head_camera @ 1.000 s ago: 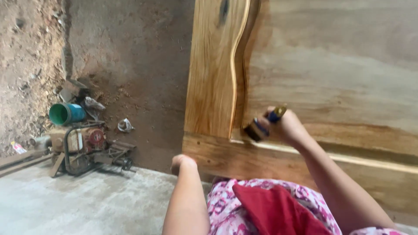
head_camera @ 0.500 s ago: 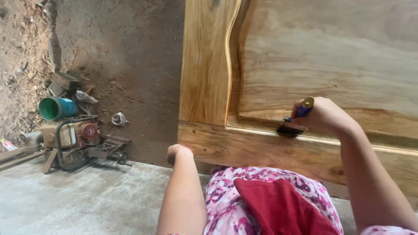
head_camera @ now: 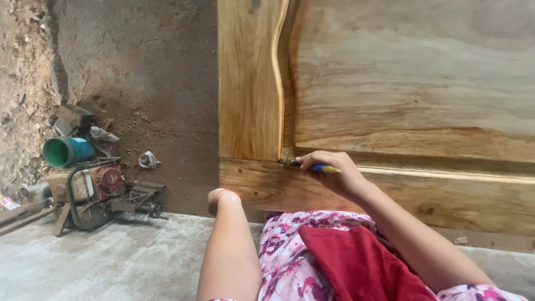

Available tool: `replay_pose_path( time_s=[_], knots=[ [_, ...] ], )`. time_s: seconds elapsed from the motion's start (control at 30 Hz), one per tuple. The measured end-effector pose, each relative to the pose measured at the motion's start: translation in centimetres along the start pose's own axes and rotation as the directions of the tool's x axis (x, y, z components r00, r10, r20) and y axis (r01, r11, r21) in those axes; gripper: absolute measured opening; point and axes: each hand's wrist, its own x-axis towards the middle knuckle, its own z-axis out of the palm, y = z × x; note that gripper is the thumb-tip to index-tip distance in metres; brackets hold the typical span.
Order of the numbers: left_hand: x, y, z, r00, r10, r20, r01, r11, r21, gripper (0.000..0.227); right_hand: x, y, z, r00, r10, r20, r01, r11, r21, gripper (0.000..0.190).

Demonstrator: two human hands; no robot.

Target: Applying wood stain to a wooden door using a paintbrush.

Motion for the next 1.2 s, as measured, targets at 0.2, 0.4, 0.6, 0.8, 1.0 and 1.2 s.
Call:
replay_pose_path(
  time_s=[0.2,0.4,0.6,0.8,1.0,1.2],
  knots=[
    [-1.6,0.3,-1.7,0.996,-0.026,0.081,0.020,0.998,0.066,0.039,-5.1,1.7,-4.4,0.993,0.062,-0.102,-0.062,0.998,0.005,0.009],
    [1.0,-0.7,-0.6,0.996,-0.001,0.086,0.025,0.961,-0.277,0.030,-14.3,8.2,-12.8,0.886,0.368,-0.283,-0.265,0.901,0.344,0.024],
    [0.8,-0.6,-0.8,0.995,0.004,0.097,0.029,0.942,-0.335,0.030,-21.0,10.1,-17.5,0.783,0.253,-0.568,-0.318,0.948,-0.016,0.027],
    [2.8,-0.7,1.1,0.998,0.002,0.061,0.018,0.946,-0.322,0.027,-17.1,6.9,-13.5,0.786,-0.063,-0.614,-0.342,0.784,-0.518,0.025],
    [3.4,-0.5,1.4,0.998,-0.005,0.070,0.026,0.957,-0.288,0.022,-9.5,1.7,-5.3,0.864,-0.117,-0.489,-0.128,0.889,-0.439,0.031],
    [3.5,-0.4,1.6,0.999,-0.004,0.050,0.017,0.962,-0.274,0.030,-5.7,-0.5,-2.0,0.928,-0.121,-0.354,0.089,0.991,-0.104,0.019]
  ],
)
